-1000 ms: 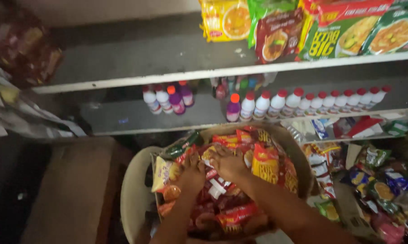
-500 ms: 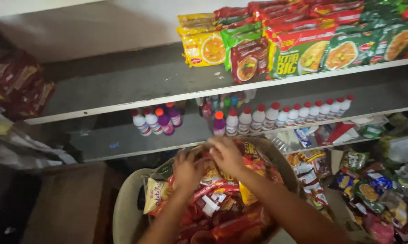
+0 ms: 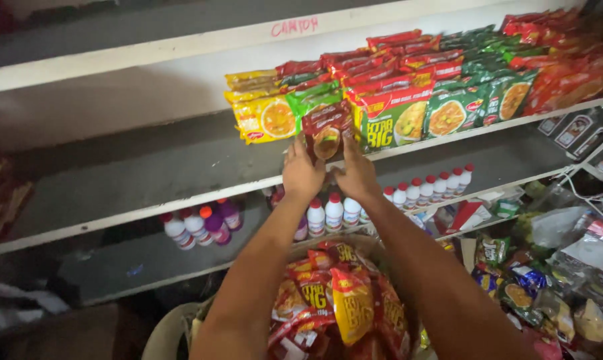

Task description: The person takes various packets of instant noodles from a plastic basin and arranges them on a store shelf. They handle multiple brands and flavors, placing them in rows and stacking them to fill the available space.

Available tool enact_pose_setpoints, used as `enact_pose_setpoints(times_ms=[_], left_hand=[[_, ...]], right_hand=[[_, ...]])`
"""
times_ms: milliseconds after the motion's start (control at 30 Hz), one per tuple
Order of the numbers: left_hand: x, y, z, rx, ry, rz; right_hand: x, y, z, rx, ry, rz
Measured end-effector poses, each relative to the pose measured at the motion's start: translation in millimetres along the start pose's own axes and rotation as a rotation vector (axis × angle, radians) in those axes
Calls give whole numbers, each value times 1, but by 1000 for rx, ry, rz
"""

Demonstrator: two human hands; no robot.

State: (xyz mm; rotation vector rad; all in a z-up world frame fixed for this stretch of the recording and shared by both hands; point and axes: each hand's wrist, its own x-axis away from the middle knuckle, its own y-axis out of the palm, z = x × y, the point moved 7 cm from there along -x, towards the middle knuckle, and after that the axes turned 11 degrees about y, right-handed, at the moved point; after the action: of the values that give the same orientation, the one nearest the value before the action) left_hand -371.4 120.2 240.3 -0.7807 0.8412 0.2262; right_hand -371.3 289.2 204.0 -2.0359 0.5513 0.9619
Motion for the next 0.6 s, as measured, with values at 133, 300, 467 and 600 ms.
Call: enact_pose_setpoints(times_ms=[133,300,467,600], left_hand=[[-25,10,2,73,-150,-74],[-28,13,1,49,-431,-198],[-25,21,-19,60,-426,-151],[-19,8,-13,128,-287,-6]], right_hand=[[-3,11,7,93,243,-126],[-1,13,1,145,368,-225],[1,18,9,83,401,-264],[11,22,26,-179,282,-166]])
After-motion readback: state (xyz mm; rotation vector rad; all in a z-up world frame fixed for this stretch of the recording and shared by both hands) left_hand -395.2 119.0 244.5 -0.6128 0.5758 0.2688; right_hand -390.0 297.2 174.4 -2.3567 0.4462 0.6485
